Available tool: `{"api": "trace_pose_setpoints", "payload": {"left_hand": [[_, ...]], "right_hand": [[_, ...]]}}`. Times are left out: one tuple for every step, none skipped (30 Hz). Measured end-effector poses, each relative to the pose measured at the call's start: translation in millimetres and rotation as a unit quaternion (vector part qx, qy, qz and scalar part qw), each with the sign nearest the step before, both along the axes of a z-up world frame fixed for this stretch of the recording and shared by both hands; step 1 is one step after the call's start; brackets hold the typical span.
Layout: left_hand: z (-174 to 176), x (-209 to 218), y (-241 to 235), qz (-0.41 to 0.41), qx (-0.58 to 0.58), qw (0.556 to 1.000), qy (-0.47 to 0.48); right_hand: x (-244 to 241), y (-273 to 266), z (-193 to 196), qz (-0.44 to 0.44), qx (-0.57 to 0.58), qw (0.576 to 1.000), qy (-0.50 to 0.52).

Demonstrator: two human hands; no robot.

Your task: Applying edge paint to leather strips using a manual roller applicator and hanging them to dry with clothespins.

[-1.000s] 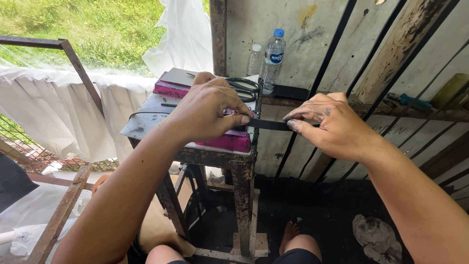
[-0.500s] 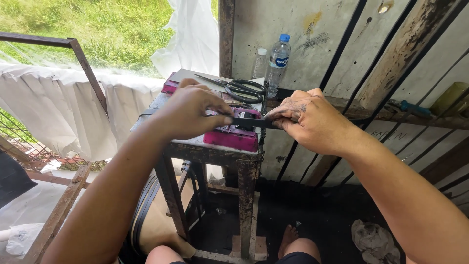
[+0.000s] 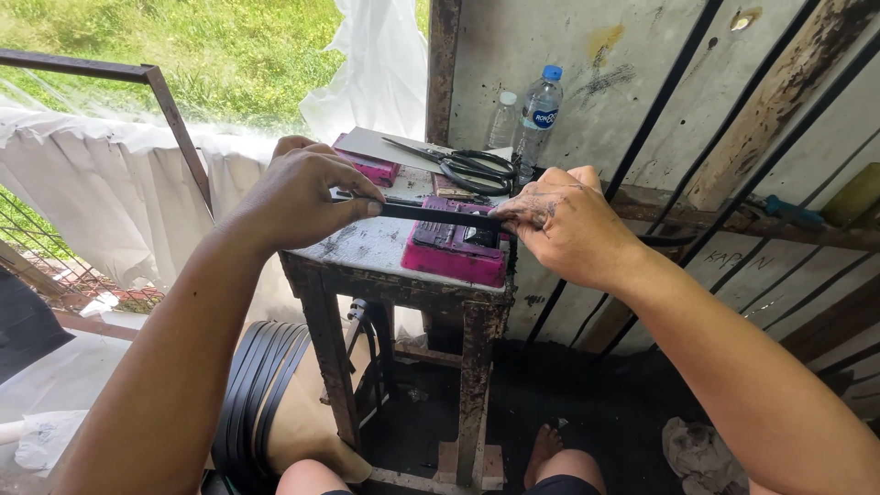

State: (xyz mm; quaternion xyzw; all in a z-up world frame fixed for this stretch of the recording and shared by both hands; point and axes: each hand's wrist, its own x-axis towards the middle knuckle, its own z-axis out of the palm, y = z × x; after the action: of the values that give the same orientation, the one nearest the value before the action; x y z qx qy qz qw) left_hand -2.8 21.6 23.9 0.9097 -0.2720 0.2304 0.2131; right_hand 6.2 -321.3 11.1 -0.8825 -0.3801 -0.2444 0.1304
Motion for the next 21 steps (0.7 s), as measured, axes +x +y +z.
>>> {"api": "trace_pose_setpoints", "payload": {"left_hand": [[-1,0,1,0.001,0.000,1.000,0.001],[-2,1,2,0.001,0.002,1.000,0.001],[-2,2,2,0.002,0.005,1.000,0.001],[-3,2,2,0.002,0.005,1.000,0.002],[-4,2,2,0.005,0.008,1.000,-0.002],[-5,3,2,0.009,0.012,1.000,-0.005],[-6,4,2,0.009,0.011,1.000,-0.004],[-7,6,2,0.008,0.017,1.000,-0.010],[-9,8,1,0.007,0.023,1.000,-0.016],[-8,8,-1,0.007,0.023,1.000,-0.016],[-7,7,-4,0.004,0.027,0.999,-0.019],[-6,7,-8,0.000,0.031,0.999,-0.022],[-6,7,-11,0.000,0.032,0.999,-0.021],[-6,6,-15,-0.006,0.032,0.999,-0.026],[-6,6,-19,-0.012,0.031,0.999,-0.031],[-6,6,-23,-0.014,0.033,0.999,-0.030],[-6,7,-26,-0.019,0.034,0.999,-0.032],[-6,7,-30,-0.024,0.034,0.999,-0.035],[-5,8,-34,-0.026,0.035,0.998,-0.034],[-5,8,-38,-0.035,0.037,0.998,-0.038],[-5,8,-41,-0.043,0.039,0.997,-0.042]], "right_hand": [[1,1,-2,0.001,0.000,1.000,0.001],[2,1,-3,0.002,0.003,1.000,0.000],[3,1,-5,0.003,0.006,1.000,0.000],[2,2,-5,0.003,0.006,1.000,0.001],[2,2,-5,0.004,0.010,1.000,0.004],[2,3,-6,0.005,0.014,1.000,0.007],[3,1,-6,0.006,0.013,1.000,0.008],[4,0,-7,0.013,0.017,1.000,0.001],[5,-2,-8,0.020,0.021,1.000,-0.005],[5,-4,-9,0.020,0.021,1.000,-0.005],[4,-7,-9,0.022,0.029,0.999,-0.003],[3,-9,-10,0.024,0.038,0.999,-0.001],[1,-12,-9,0.024,0.039,0.999,0.000],[-1,-14,-8,0.019,0.035,0.999,-0.009],[-3,-17,-7,0.015,0.032,0.999,-0.018],[-5,-20,-7,0.013,0.033,0.999,-0.017],[-8,-24,-6,0.010,0.036,0.999,-0.017],[-10,-27,-6,0.006,0.039,0.999,-0.017],[-11,-31,-6,0.004,0.040,0.999,-0.016],[-13,-35,-6,0.004,0.044,0.999,-0.021],[-14,-39,-6,0.003,0.049,0.998,-0.025]]}}
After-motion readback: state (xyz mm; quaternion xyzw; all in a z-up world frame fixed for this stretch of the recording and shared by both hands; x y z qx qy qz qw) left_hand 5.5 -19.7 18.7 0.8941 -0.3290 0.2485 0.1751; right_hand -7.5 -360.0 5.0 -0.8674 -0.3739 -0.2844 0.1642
